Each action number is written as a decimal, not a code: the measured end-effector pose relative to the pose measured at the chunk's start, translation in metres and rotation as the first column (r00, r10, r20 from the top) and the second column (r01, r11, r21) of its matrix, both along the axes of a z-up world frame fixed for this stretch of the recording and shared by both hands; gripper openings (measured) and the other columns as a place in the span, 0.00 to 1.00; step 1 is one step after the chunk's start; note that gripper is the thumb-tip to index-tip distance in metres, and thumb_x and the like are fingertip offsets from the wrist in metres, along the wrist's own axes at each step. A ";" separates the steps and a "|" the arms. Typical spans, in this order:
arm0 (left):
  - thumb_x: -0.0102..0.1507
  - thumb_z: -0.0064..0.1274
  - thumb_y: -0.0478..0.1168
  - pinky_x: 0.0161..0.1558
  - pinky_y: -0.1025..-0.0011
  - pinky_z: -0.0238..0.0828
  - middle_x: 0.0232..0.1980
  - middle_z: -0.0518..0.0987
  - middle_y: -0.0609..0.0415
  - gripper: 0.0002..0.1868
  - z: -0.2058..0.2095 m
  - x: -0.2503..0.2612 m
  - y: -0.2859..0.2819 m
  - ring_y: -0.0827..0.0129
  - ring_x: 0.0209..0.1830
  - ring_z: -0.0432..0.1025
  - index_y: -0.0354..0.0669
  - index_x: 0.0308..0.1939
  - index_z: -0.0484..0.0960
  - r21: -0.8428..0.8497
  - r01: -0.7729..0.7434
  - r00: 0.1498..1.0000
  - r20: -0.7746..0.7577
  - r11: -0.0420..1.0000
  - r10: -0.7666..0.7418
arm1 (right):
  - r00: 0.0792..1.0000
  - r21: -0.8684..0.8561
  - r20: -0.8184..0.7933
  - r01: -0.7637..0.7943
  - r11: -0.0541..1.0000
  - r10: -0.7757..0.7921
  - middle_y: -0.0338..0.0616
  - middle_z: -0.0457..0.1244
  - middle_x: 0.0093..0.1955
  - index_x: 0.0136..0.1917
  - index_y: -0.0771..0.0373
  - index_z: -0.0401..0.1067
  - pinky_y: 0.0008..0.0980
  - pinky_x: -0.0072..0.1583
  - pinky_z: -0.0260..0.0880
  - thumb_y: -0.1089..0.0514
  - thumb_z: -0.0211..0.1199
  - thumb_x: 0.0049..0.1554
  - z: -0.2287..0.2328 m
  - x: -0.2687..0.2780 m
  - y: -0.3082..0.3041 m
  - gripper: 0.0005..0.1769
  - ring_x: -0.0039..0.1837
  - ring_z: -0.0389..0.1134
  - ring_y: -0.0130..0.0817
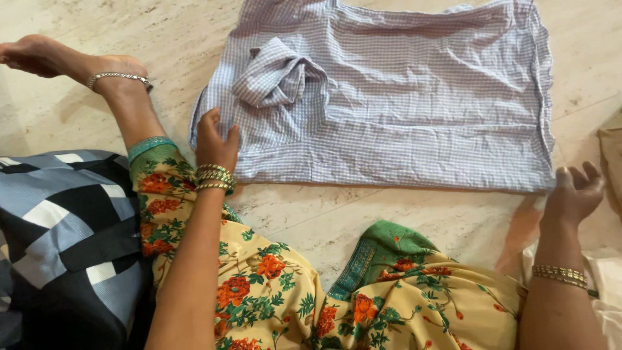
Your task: The person buttons a shirt, spreads it out on the floor, and folds it into a compact rectangular shape before placing it into a bag.
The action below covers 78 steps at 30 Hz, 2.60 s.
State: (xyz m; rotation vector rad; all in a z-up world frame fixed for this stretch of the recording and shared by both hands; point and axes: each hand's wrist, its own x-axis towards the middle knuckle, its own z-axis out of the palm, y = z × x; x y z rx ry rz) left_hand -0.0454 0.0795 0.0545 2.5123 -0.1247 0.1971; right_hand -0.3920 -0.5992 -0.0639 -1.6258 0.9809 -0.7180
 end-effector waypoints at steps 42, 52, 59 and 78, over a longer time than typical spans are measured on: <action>0.73 0.37 0.60 0.78 0.48 0.34 0.85 0.41 0.62 0.37 -0.048 -0.086 -0.160 0.59 0.85 0.40 0.53 0.82 0.48 0.365 0.594 0.800 -0.177 0.717 -0.573 | 0.559 -0.312 -0.542 -0.827 0.468 0.627 0.46 0.41 0.87 0.84 0.58 0.46 0.46 0.82 0.33 0.53 0.41 0.69 0.091 0.188 0.374 0.32 0.88 0.38 0.43; 0.71 0.38 0.62 0.79 0.47 0.37 0.85 0.44 0.62 0.39 -0.039 -0.089 -0.157 0.58 0.85 0.43 0.56 0.82 0.49 0.362 0.559 0.825 -0.150 0.746 -0.545 | 0.517 -0.316 -0.734 -0.834 0.453 0.440 0.52 0.35 0.88 0.84 0.66 0.40 0.46 0.82 0.24 0.26 0.26 0.66 0.086 0.131 0.233 0.50 0.87 0.30 0.44; 0.71 0.39 0.62 0.78 0.47 0.39 0.86 0.46 0.60 0.38 -0.040 -0.083 -0.127 0.57 0.85 0.45 0.56 0.82 0.52 0.375 0.514 0.852 -0.125 0.771 -0.508 | 0.558 -0.304 -0.749 -0.769 0.563 0.357 0.54 0.34 0.88 0.84 0.66 0.39 0.47 0.82 0.24 0.25 0.29 0.65 0.084 0.092 0.154 0.51 0.87 0.30 0.46; 0.71 0.40 0.61 0.79 0.45 0.35 0.86 0.46 0.54 0.37 -0.017 -0.073 -0.011 0.53 0.86 0.41 0.56 0.82 0.56 0.446 0.302 0.952 -0.103 0.843 -0.287 | 0.527 -0.238 -0.821 -0.663 0.709 0.217 0.55 0.30 0.89 0.86 0.68 0.35 0.53 0.82 0.25 0.28 0.36 0.64 0.082 0.060 0.088 0.53 0.89 0.26 0.47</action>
